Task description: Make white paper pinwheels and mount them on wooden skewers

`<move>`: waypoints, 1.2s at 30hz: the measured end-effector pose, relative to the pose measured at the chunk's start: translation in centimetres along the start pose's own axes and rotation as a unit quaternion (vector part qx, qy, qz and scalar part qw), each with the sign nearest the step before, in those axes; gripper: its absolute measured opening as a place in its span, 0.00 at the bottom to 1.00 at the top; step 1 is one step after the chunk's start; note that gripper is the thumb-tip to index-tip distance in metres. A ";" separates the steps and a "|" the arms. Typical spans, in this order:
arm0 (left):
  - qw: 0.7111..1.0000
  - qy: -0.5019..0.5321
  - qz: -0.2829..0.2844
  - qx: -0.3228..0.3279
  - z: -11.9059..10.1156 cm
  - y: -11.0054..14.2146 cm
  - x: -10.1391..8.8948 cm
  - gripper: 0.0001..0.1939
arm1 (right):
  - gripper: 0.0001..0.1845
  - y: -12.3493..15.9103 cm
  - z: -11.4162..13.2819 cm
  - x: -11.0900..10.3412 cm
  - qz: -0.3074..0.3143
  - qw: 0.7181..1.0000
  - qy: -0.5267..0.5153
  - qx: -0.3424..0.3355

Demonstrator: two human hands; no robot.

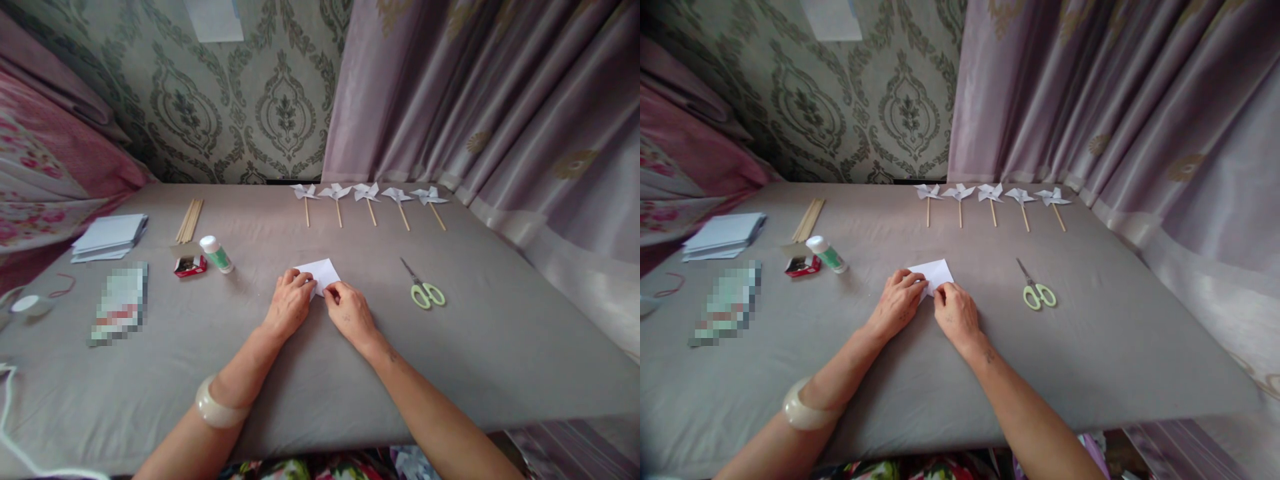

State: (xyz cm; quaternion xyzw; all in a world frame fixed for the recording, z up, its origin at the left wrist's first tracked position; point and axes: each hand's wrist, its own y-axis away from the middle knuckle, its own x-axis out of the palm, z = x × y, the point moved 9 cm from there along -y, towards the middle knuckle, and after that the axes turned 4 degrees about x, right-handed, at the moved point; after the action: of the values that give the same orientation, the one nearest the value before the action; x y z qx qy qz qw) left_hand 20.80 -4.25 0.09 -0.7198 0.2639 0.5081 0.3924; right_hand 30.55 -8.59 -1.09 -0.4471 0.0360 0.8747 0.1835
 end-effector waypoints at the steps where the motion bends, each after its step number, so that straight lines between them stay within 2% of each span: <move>1: 1.000 0.000 -0.004 0.003 -0.1 0.0 -0.1 0.14 | 0.08 0.0 -0.1 0.0 -0.002 1.000 0.002 0.005; 15: 1.000 0.003 -0.027 0.010 -0.2 0.0 -0.4 0.12 | 0.06 -0.4 -0.5 0.2 0.013 0.999 -0.023 0.038; 36: 0.999 0.004 -0.018 0.029 -0.7 0.2 -0.4 0.14 | 0.07 -0.5 -0.3 0.3 0.024 0.999 -0.010 0.029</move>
State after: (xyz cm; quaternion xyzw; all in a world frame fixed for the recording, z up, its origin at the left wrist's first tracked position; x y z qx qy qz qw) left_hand 20.90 -4.93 0.55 -0.7145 0.2669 0.4903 0.4217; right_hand 30.83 -8.16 -1.47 -0.4315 0.0701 0.8821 0.1758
